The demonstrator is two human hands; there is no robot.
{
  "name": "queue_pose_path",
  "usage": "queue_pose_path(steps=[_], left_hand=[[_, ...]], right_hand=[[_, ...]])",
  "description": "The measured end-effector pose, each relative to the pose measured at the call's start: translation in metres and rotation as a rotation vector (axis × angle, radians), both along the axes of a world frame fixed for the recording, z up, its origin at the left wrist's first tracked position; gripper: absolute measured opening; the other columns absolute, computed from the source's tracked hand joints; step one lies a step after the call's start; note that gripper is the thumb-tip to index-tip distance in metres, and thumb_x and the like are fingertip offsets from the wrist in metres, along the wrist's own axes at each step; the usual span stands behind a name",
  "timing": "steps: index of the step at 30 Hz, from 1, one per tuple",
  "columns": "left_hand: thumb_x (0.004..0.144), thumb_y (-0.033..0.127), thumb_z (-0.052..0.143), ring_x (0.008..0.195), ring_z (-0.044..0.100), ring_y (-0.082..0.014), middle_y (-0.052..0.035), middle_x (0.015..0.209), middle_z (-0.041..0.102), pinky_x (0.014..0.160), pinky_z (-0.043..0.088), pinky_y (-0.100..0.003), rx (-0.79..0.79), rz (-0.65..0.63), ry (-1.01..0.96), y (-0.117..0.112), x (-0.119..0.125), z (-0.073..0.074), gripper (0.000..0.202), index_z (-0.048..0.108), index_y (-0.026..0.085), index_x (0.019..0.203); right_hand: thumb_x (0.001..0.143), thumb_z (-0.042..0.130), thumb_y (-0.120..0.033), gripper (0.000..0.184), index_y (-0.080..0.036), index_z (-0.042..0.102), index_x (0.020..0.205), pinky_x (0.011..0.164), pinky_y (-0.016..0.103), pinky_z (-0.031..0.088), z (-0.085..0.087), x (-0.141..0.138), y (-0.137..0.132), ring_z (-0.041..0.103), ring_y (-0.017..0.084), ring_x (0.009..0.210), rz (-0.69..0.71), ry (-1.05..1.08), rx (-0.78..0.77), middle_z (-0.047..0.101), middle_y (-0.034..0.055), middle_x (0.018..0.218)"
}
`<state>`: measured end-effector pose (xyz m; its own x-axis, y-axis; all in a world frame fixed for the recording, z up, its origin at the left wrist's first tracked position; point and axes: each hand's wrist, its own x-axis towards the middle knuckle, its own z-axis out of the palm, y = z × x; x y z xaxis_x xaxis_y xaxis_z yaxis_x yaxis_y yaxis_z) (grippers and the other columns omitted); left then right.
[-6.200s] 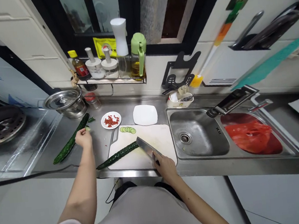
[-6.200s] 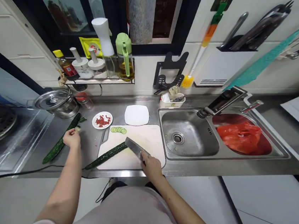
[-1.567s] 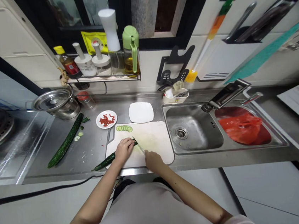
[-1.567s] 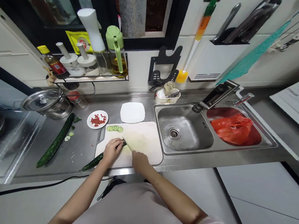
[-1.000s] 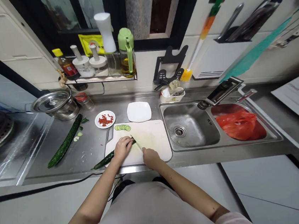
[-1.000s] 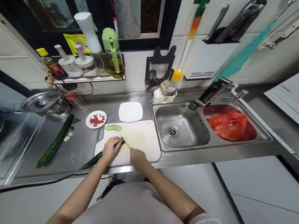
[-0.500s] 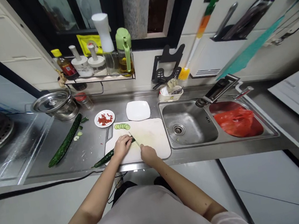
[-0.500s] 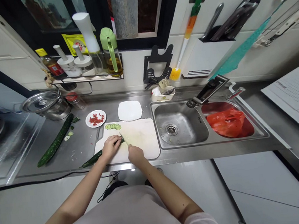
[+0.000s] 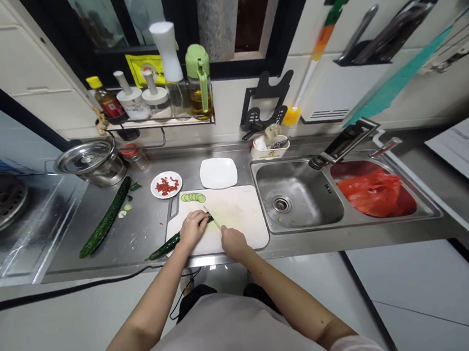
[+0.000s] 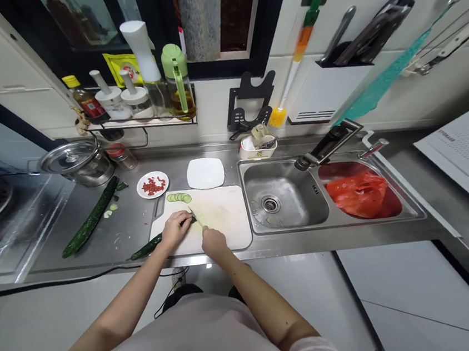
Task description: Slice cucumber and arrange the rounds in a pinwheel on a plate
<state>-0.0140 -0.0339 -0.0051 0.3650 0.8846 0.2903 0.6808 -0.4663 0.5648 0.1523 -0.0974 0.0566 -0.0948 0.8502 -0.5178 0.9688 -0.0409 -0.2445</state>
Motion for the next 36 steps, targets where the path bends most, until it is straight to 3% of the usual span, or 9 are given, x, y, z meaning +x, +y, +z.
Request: queue_pose_path(steps=[16,36], left_hand=[[0.091,0.025,0.052,0.097,0.061,-0.0180,-0.0046,0.102,0.069,0.089,0.049,-0.033,-0.038,-0.006,-0.036,0.001,0.000,-0.002,0.019,0.071,0.023,0.096],[0.090,0.025,0.053,0.096,0.061,-0.0189,-0.0044,0.101,0.069,0.087,0.050,-0.034,-0.011,0.007,-0.020,0.001,0.000,-0.006,0.019,0.071,0.024,0.096]], right_hand=[[0.090,0.036,-0.009,0.028,-0.014,0.051,0.112,0.076,0.030,0.048,-0.003,0.008,-0.022,0.067,0.024,0.095,0.015,-0.066,0.016,0.068,0.0157,0.096],[0.088,0.037,-0.006,0.028,-0.012,0.052,0.111,0.076,0.031,0.049,0.002,0.002,-0.002,0.068,0.024,0.094,0.025,-0.008,0.014,0.069,0.0155,0.096]])
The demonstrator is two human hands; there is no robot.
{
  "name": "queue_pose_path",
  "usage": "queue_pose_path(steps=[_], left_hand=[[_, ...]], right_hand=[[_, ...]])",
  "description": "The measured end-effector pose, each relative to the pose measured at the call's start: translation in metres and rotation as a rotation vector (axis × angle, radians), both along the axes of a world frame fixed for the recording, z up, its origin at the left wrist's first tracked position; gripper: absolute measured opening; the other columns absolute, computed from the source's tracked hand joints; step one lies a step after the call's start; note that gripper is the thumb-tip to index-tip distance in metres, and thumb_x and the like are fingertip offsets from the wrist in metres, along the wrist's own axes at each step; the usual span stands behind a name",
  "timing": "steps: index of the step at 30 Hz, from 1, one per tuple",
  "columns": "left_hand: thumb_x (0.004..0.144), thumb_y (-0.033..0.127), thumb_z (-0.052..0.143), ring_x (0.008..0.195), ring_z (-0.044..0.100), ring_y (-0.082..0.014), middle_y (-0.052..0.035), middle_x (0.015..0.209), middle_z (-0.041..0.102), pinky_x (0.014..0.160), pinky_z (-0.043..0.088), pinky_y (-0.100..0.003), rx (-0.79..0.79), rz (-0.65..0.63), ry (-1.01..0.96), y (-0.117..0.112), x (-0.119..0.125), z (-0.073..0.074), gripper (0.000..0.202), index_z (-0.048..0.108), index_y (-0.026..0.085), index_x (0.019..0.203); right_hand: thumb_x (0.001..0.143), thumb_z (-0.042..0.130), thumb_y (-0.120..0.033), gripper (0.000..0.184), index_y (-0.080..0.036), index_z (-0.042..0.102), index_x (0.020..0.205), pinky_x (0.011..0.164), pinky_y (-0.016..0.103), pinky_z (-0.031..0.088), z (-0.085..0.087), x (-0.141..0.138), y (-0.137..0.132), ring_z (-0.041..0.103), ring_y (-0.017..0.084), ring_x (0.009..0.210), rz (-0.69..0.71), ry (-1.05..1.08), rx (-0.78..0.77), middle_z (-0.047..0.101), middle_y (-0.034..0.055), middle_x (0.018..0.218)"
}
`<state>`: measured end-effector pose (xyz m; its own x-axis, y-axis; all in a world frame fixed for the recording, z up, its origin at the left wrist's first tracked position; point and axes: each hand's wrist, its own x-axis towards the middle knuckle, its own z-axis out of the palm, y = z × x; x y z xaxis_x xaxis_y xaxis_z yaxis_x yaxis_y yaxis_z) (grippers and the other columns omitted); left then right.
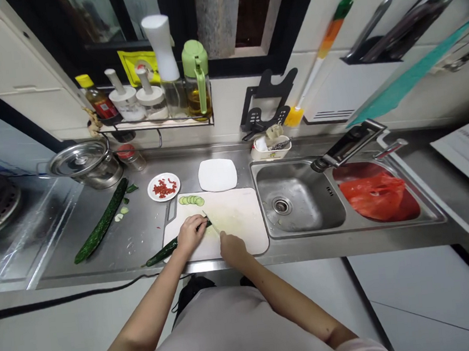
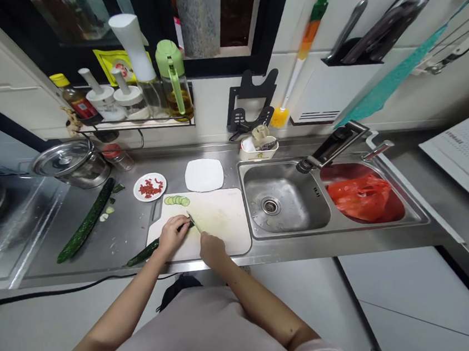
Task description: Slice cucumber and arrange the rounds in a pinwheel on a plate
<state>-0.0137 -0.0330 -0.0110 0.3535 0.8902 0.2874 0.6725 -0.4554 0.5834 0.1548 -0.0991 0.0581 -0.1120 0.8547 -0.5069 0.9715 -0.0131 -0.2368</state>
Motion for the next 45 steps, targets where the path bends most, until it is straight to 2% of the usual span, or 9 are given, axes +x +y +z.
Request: queue_pose_path(steps=[8,15,20,31,45], left_hand=[[0.090,0.026,0.053,0.097,0.061,-0.0188,-0.0043,0.103,0.069,0.088,0.050,-0.034,0.005,0.001,0.005,0.000,-0.001,0.000,0.019,0.071,0.024,0.095],[0.090,0.026,0.052,0.099,0.061,-0.0190,-0.0048,0.104,0.069,0.090,0.049,-0.034,-0.028,0.012,-0.002,0.000,-0.001,0.000,0.020,0.071,0.024,0.096],[0.089,0.027,0.053,0.099,0.061,-0.0194,-0.0052,0.102,0.069,0.090,0.050,-0.035,-0.050,0.009,-0.007,-0.001,-0.001,0.001,0.020,0.072,0.024,0.096],[0.090,0.027,0.052,0.096,0.062,-0.0185,-0.0045,0.102,0.069,0.089,0.049,-0.034,-0.022,-0.003,-0.001,0.000,-0.001,0.007,0.019,0.071,0.023,0.094],[0.090,0.030,0.051,0.097,0.062,-0.0205,-0.0053,0.103,0.069,0.090,0.049,-0.035,-0.040,-0.002,0.006,0.001,-0.004,0.001,0.021,0.071,0.024,0.095]], right_hand=[[0.088,0.037,-0.008,0.029,-0.013,0.052,0.112,0.078,0.031,0.049,-0.007,-0.002,0.005,0.067,0.023,0.095,0.000,0.012,0.000,0.069,0.0148,0.098],[0.088,0.037,-0.008,0.027,-0.013,0.052,0.110,0.077,0.031,0.049,-0.011,0.000,-0.007,0.068,0.023,0.094,-0.022,-0.006,0.047,0.069,0.0145,0.094],[0.090,0.035,-0.009,0.026,-0.014,0.050,0.111,0.077,0.031,0.049,-0.009,0.005,-0.016,0.067,0.023,0.094,-0.008,-0.032,0.022,0.068,0.0146,0.097],[0.087,0.039,-0.007,0.025,-0.014,0.051,0.107,0.075,0.030,0.047,-0.003,0.009,-0.019,0.067,0.023,0.094,-0.003,-0.031,-0.017,0.068,0.0143,0.098],[0.090,0.037,-0.013,0.026,-0.015,0.051,0.112,0.077,0.031,0.047,-0.002,0.008,-0.019,0.066,0.023,0.096,-0.033,-0.023,-0.001,0.069,0.0134,0.095]])
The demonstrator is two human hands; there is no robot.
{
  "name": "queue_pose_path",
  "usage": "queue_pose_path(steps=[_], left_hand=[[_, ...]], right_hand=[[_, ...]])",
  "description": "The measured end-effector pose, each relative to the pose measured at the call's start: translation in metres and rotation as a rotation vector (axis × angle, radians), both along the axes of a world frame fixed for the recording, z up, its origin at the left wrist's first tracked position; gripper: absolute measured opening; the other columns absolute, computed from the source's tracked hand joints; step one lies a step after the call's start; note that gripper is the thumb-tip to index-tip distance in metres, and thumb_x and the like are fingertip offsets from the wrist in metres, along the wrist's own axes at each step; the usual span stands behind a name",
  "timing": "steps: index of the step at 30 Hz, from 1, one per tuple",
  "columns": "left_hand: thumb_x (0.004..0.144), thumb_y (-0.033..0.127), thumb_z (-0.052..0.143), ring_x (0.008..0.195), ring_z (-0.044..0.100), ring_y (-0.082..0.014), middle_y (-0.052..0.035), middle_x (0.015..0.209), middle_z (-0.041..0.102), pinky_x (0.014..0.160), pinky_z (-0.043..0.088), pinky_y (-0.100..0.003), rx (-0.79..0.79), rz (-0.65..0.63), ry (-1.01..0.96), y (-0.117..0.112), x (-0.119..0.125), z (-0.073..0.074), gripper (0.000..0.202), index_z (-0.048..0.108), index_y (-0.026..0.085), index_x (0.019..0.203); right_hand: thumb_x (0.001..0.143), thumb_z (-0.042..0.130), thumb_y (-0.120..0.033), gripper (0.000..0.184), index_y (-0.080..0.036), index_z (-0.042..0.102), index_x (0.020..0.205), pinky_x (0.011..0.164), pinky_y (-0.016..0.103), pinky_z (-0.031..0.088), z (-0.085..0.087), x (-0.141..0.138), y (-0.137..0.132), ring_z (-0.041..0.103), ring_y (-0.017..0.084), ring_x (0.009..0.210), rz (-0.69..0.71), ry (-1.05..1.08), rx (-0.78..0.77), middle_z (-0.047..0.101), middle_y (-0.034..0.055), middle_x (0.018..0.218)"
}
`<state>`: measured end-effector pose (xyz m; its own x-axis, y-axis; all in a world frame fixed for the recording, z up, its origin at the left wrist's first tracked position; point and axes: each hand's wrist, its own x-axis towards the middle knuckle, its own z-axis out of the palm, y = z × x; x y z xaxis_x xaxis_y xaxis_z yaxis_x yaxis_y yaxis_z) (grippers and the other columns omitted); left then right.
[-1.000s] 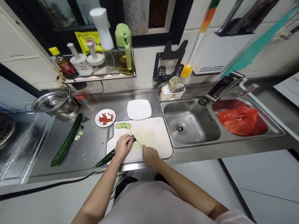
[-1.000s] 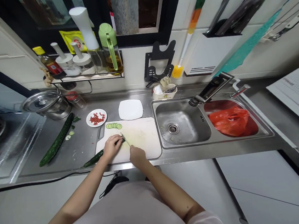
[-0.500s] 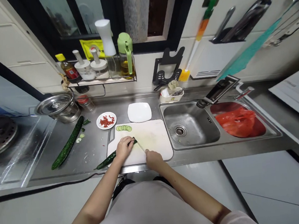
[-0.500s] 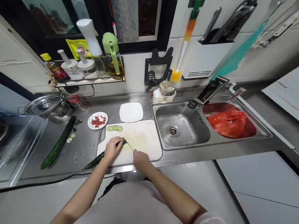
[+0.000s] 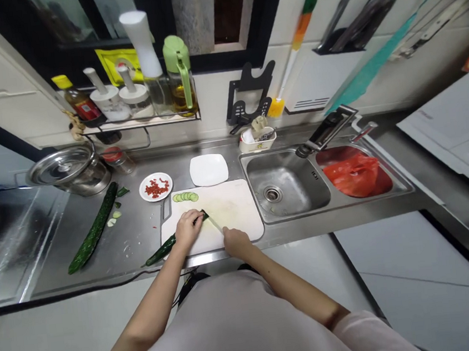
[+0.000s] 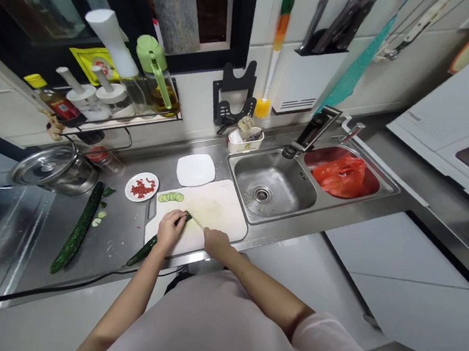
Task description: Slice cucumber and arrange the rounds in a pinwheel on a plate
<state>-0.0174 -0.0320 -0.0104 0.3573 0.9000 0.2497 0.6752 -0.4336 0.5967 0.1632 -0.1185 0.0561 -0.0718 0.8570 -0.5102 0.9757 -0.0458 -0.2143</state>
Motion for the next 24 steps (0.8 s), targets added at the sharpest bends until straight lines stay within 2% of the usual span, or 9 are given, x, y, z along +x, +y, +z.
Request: queue_pose_path(steps=[5,12,17,20,24], left_hand=[[0.090,0.031,0.050,0.098,0.061,-0.0216,-0.0058,0.104,0.069,0.090,0.048,-0.035,-0.003,-0.003,0.019,-0.001,0.000,0.003,0.022,0.071,0.023,0.095],[0.089,0.033,0.051,0.096,0.062,-0.0221,-0.0058,0.100,0.070,0.087,0.048,-0.034,-0.030,0.032,0.025,-0.003,0.003,0.012,0.022,0.071,0.024,0.094],[0.088,0.039,0.053,0.090,0.065,-0.0217,-0.0054,0.101,0.072,0.083,0.050,-0.034,-0.129,0.193,-0.075,-0.002,0.006,0.016,0.027,0.068,0.023,0.104],[0.088,0.042,0.051,0.088,0.067,-0.0209,-0.0048,0.099,0.073,0.081,0.050,-0.033,-0.192,0.303,-0.180,0.002,0.006,0.017,0.031,0.066,0.023,0.108],[0.088,0.045,0.051,0.086,0.067,-0.0189,-0.0049,0.096,0.073,0.080,0.052,-0.031,-0.260,0.365,-0.306,0.008,0.006,0.015,0.035,0.065,0.022,0.110]], right_hand=[[0.087,0.039,-0.010,0.027,-0.014,0.052,0.110,0.075,0.031,0.049,0.000,-0.005,0.007,0.067,0.023,0.093,-0.015,0.014,0.002,0.068,0.0139,0.098],[0.090,0.038,-0.014,0.024,-0.015,0.056,0.107,0.074,0.030,0.047,0.002,0.000,0.009,0.067,0.022,0.093,-0.032,0.002,0.032,0.069,0.0119,0.094],[0.092,0.037,-0.012,0.030,-0.019,0.053,0.116,0.075,0.028,0.044,0.006,0.008,0.007,0.066,0.020,0.092,-0.063,-0.050,0.047,0.070,0.0101,0.094],[0.095,0.036,-0.018,0.031,-0.022,0.051,0.122,0.077,0.028,0.042,0.009,0.012,0.004,0.065,0.019,0.093,-0.097,-0.062,0.082,0.070,0.0091,0.096],[0.094,0.043,-0.026,0.037,-0.022,0.047,0.131,0.081,0.030,0.041,0.011,0.015,0.001,0.063,0.021,0.098,-0.145,-0.101,0.159,0.067,0.0095,0.107]])
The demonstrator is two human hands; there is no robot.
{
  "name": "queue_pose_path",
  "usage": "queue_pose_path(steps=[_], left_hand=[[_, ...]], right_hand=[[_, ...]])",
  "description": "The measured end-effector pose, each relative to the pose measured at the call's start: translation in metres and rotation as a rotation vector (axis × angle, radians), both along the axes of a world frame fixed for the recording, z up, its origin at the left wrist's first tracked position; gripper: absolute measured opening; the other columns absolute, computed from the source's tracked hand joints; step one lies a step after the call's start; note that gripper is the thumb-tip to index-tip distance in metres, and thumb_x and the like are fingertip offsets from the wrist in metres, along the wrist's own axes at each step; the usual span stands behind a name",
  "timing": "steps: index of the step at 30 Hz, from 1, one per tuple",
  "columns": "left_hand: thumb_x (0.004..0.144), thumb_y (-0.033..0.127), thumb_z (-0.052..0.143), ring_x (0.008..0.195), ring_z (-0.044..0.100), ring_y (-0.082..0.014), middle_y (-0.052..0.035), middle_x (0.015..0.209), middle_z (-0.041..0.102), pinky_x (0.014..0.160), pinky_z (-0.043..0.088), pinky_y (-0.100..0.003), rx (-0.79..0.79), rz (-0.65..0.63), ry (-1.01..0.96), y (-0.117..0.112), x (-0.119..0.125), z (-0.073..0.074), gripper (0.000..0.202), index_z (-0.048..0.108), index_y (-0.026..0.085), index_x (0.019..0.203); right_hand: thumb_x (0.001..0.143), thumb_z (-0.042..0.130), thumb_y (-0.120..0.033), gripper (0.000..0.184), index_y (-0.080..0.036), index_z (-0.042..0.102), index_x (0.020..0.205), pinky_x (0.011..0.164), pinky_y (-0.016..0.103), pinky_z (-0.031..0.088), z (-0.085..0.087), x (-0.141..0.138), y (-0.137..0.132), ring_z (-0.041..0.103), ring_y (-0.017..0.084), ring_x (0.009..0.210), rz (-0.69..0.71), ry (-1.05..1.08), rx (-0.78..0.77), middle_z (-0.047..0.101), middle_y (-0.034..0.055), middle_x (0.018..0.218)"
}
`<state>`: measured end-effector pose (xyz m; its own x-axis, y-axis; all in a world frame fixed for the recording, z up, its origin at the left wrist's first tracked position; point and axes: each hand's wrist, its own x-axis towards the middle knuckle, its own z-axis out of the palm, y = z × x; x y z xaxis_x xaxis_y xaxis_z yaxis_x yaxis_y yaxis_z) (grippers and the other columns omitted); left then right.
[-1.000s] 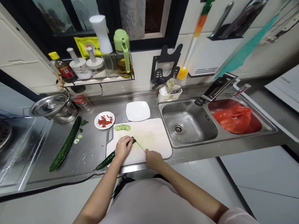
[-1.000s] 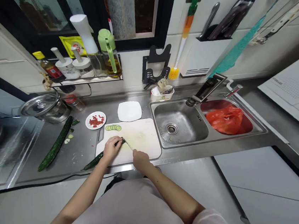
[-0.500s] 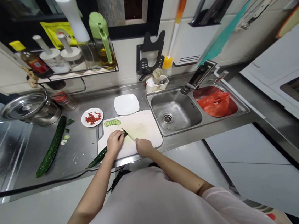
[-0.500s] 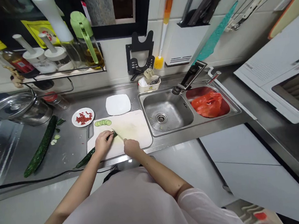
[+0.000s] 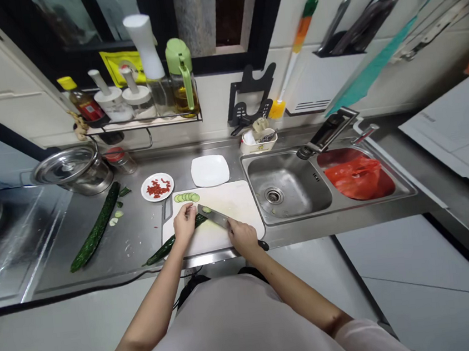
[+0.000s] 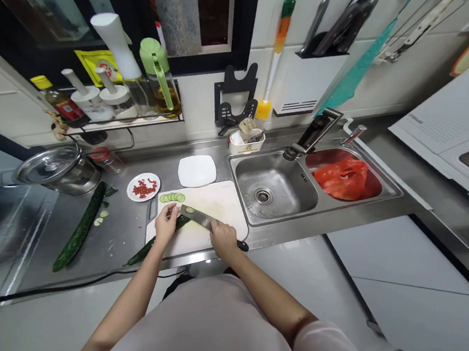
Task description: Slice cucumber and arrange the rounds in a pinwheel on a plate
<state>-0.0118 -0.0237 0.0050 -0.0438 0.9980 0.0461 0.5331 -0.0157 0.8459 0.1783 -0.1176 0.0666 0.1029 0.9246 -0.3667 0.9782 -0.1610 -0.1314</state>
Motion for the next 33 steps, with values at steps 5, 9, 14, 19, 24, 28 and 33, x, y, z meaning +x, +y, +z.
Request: queue_pose_path(steps=[5,9,14,19,24,28,33], left_hand=[[0.076,0.048,0.066,0.089,0.066,-0.0200,-0.0049,0.095,0.071,0.081,0.051,-0.032,-0.054,-0.025,-0.012,0.003,0.004,-0.001,0.045,0.064,0.022,0.113],[0.071,0.045,0.070,0.081,0.064,-0.0177,-0.0023,0.084,0.067,0.079,0.050,-0.031,-0.083,-0.027,-0.009,0.006,0.008,-0.004,0.051,0.064,0.021,0.115],[0.068,0.039,0.069,0.078,0.062,-0.0162,-0.0009,0.081,0.065,0.080,0.049,-0.030,-0.147,-0.038,-0.042,0.011,0.011,-0.002,0.043,0.067,0.021,0.107],[0.068,0.032,0.068,0.087,0.062,-0.0183,-0.0025,0.089,0.068,0.082,0.047,-0.029,-0.227,-0.175,0.004,0.016,0.007,0.014,0.033,0.069,0.019,0.099],[0.071,0.026,0.066,0.089,0.062,-0.0186,-0.0033,0.091,0.069,0.084,0.046,-0.029,-0.150,-0.391,0.029,0.023,0.003,0.026,0.018,0.069,0.020,0.087],[0.070,0.021,0.066,0.092,0.061,-0.0178,-0.0027,0.091,0.068,0.086,0.045,-0.028,-0.082,-0.410,0.012,0.027,0.008,0.019,0.011,0.068,0.020,0.081],[0.075,0.024,0.062,0.071,0.061,-0.0129,0.0008,0.074,0.065,0.070,0.046,-0.024,-0.184,-0.092,-0.060,0.038,0.014,-0.004,0.010,0.066,0.019,0.083]], right_hand=[[0.091,0.050,-0.027,0.047,-0.021,0.042,0.137,0.086,0.030,0.040,-0.001,0.004,-0.001,0.060,0.023,0.102,0.026,-0.022,0.032,0.066,0.0099,0.110],[0.090,0.053,-0.029,0.050,-0.021,0.041,0.138,0.086,0.031,0.039,-0.001,0.007,-0.001,0.059,0.024,0.102,0.039,-0.046,0.062,0.065,0.0103,0.108],[0.089,0.055,-0.028,0.054,-0.020,0.040,0.140,0.086,0.031,0.038,-0.002,0.010,-0.003,0.058,0.023,0.102,0.060,-0.076,0.076,0.065,0.0109,0.108],[0.087,0.057,-0.027,0.052,-0.019,0.045,0.138,0.084,0.030,0.037,-0.003,0.019,-0.006,0.058,0.023,0.099,0.111,-0.092,0.138,0.066,0.0104,0.104],[0.087,0.056,-0.025,0.050,-0.019,0.047,0.136,0.082,0.030,0.037,-0.003,0.033,-0.004,0.058,0.023,0.097,0.184,-0.090,0.160,0.066,0.0101,0.100],[0.087,0.056,-0.025,0.049,-0.019,0.048,0.135,0.082,0.030,0.037,-0.005,0.039,-0.002,0.058,0.022,0.097,0.192,-0.082,0.162,0.066,0.0100,0.100],[0.088,0.055,-0.025,0.046,-0.019,0.049,0.134,0.082,0.029,0.038,-0.015,0.046,0.000,0.060,0.022,0.095,0.125,-0.066,0.165,0.067,0.0092,0.099]])
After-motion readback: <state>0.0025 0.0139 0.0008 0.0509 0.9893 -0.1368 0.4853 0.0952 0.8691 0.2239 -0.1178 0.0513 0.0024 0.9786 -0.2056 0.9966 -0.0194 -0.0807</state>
